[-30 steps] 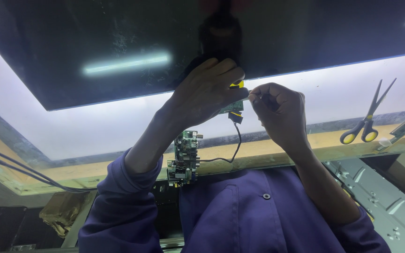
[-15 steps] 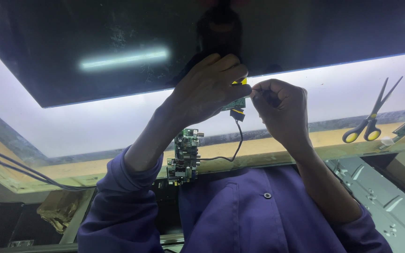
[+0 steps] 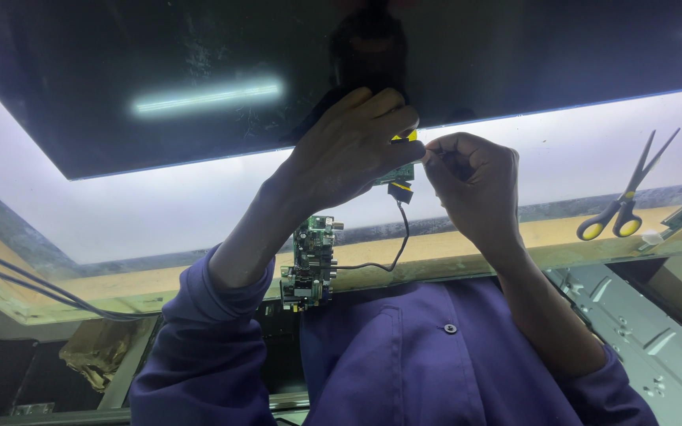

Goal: The person works on a flat-screen monitor, first using a prying tool to remove a black strip from the bezel. They then move to a different workstation and use scissors to cut a small piece of white tape, which is applied to a circuit board connected to the monitor.

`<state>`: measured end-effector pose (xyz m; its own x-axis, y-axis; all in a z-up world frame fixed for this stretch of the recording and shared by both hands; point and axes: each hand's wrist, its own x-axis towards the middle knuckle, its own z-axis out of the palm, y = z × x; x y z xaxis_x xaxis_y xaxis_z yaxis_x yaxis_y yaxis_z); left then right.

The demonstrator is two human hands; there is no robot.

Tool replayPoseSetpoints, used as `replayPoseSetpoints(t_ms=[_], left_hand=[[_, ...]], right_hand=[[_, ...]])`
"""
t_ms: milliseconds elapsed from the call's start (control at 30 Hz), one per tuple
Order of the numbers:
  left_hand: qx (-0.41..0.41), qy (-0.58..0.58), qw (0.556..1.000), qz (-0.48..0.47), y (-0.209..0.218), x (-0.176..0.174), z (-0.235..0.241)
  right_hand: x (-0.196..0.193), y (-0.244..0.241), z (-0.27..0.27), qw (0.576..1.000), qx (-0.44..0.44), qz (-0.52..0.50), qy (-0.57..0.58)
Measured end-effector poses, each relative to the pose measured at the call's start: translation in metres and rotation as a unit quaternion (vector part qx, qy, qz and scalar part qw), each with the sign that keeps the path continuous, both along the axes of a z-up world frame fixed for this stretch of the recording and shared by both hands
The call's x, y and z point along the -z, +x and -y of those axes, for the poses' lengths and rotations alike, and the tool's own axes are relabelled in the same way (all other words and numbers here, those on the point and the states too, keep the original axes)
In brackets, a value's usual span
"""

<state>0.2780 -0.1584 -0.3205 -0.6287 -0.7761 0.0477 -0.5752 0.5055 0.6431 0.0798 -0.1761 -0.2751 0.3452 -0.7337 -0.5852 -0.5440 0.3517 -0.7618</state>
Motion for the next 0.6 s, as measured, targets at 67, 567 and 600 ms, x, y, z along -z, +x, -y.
replayPoseSetpoints(t_ms=[67,567,600], left_hand=[[-0.002,-0.005,1.000,0.002,0.000,0.000,0.000],[-0.022,-0.013,1.000,0.013,0.002,-0.007,-0.004],[-0.035,-0.037,0.999,-0.019,0.001,0.001,-0.009]], right_hand=[[-0.001,0.001,0.000,1.000,0.003,-0.002,0.002],[-0.001,0.001,-0.004,1.000,0.004,-0.014,-0.003],[0.000,0.001,-0.004,1.000,0.006,-0.007,-0.002]])
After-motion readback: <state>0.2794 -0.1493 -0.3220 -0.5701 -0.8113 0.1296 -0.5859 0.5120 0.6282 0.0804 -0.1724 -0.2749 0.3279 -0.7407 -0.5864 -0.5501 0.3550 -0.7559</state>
